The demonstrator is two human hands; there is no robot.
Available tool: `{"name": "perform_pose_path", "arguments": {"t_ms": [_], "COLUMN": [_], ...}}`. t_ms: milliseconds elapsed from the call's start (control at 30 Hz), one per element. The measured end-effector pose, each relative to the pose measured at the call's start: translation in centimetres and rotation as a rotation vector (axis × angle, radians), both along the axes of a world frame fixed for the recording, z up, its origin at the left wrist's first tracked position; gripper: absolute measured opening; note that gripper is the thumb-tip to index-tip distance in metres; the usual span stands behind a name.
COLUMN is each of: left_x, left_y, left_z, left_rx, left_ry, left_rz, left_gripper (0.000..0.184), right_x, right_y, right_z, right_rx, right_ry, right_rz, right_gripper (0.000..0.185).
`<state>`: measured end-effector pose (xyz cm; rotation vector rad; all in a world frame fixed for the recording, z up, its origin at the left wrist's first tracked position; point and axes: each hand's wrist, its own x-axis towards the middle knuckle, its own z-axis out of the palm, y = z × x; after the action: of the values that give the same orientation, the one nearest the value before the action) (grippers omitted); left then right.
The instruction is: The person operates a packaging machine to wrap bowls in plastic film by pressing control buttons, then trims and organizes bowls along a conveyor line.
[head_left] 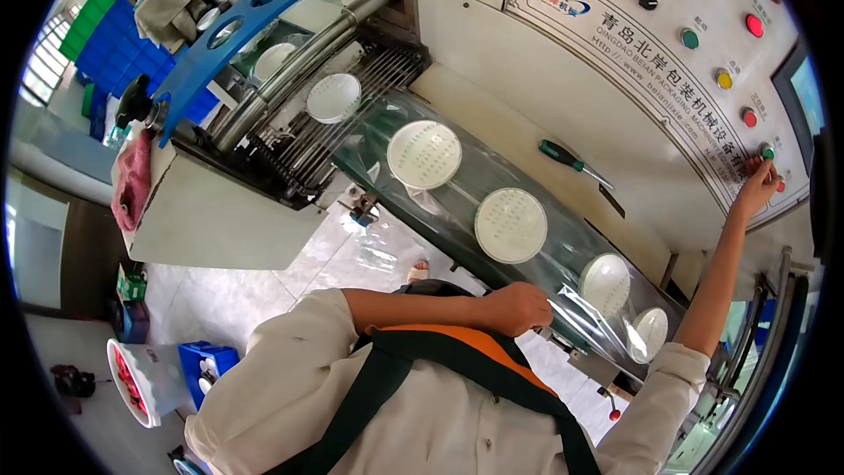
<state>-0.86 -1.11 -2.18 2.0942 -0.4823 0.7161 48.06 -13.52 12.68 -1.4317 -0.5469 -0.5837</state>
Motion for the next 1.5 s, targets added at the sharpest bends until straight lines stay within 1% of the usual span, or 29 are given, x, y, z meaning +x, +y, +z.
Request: {"name": "perform_pose_path", "arguments": {"t_ms": [200,533,633,1067,1500], "left_x": [0.1,0.2,0.3,0.1,0.0], "left_y": [0.0,0.0,-0.1,-0.3,-0.4], "left_z": [-0.3,-0.7,-0.8,-0.4,-0.4], "left_rx": [-0.004,0.016,0.011,0.004,0.013], "left_ry": [0.019,0.038,0.002,-0.004,0.002], "left_rz": [-0.005,-0.022,-0.011,-0.015,-0.011], "left_gripper": [0.015,0.014,0.014,0.016,0.013], "right_x": [-0.8,-0.5,-0.3,-0.6,-0.4], "right_y": [0.3,0.2,0.2,0.3,0.4], "right_z": [0.3,0.2,0.0,0.2,0.0], "right_rx": [-0.006,-0.004,-0.009,-0.001,0.007], "right_ry": [0.028,0.014,0.003,0.003,-0.025], "right_rz": [-0.036,-0.024,-0.029,-0.015,-0.016], "right_gripper": [0.032,0.031,0.031,0.031,0.032]}}
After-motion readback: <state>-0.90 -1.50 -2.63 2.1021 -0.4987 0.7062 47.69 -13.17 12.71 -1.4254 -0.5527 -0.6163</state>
